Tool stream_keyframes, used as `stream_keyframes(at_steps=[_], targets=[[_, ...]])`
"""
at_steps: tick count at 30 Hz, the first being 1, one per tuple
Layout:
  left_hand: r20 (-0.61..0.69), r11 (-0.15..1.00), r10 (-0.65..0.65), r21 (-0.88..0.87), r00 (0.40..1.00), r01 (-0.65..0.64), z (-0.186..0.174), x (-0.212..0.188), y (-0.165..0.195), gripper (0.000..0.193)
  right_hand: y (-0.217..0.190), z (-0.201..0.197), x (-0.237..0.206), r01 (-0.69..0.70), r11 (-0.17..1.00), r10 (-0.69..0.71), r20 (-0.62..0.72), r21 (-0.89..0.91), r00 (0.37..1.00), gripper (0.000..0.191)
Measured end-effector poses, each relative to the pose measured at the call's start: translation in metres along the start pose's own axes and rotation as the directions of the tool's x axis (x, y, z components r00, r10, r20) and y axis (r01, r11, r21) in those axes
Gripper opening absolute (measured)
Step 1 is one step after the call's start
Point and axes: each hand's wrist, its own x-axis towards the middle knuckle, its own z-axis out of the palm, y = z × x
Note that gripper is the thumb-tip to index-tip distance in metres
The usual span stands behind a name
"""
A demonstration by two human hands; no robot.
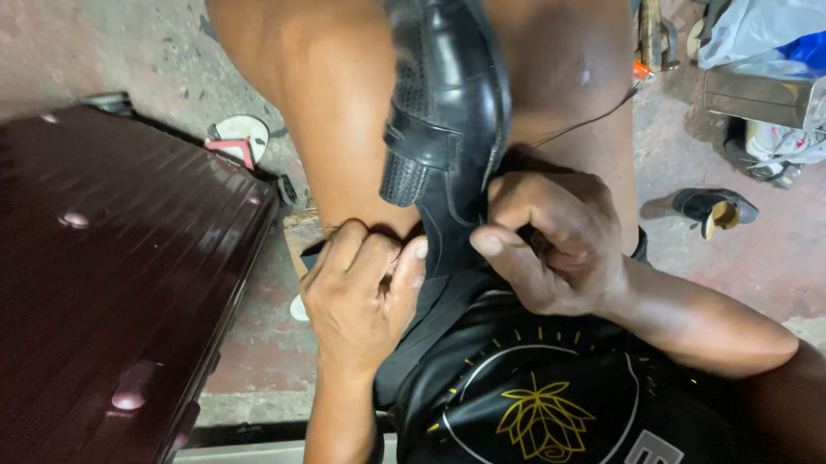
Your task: The person stitches the heel counter of a black leather shoe using a needle and thread. They repeatedly push the needle through the leather and pull the thread tight to secure the seam.
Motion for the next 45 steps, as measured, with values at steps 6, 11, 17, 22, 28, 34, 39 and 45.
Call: stream_keyframes(at_steps=[6,11,17,22,28,34,39,45], targets=[[0.031,0.992,-0.031,-0.122,0.999,0.034,-0.013,-0.004,-0.011,0.022,0.008,0.011,0.002,0.053,0.99,-0.053,0.0,-0.129,0.999,0.018],[0.086,0.893,-0.242,-0.37,0.967,0.256,-0.01,-0.023,-0.018,0.017,0.009,-0.01,-0.009,-0.017,0.999,0.015,-0.039,-0.04,0.999,0.024],[0.011,0.477,-0.518,-0.827,0.855,0.3,-0.027,-0.036,-0.028,0.018,0.004,-0.057,-0.015,-0.131,0.861,0.214,-0.117,0.492,0.97,0.009],[-0.377,0.867,-0.407,-0.445,0.832,0.223,-0.009,-0.032,0.012,0.033,0.005,-0.1,-0.024,-0.233,0.917,0.344,-0.349,0.323,0.872,0.025],[-0.166,0.967,-0.162,-0.224,0.973,0.123,0.017,-0.014,0.064,0.022,0.001,-0.113,-0.046,-0.188,0.954,0.154,-0.157,-0.233,0.976,0.016],[0.125,0.852,-0.307,-0.405,0.943,0.331,0.039,0.004,0.078,0.03,0.005,-0.099,-0.051,-0.048,0.934,0.077,0.068,-0.354,0.995,0.027],[0.235,0.764,-0.391,-0.456,0.89,0.456,0.044,0.01,0.076,0.021,0.008,-0.094,-0.052,-0.011,0.913,0.044,0.069,-0.409,0.997,0.028],[0.196,0.81,-0.334,-0.44,0.922,0.388,0.046,0.009,0.075,0.021,0.009,-0.098,-0.043,0.035,0.904,0.016,0.115,-0.426,0.993,0.027]])
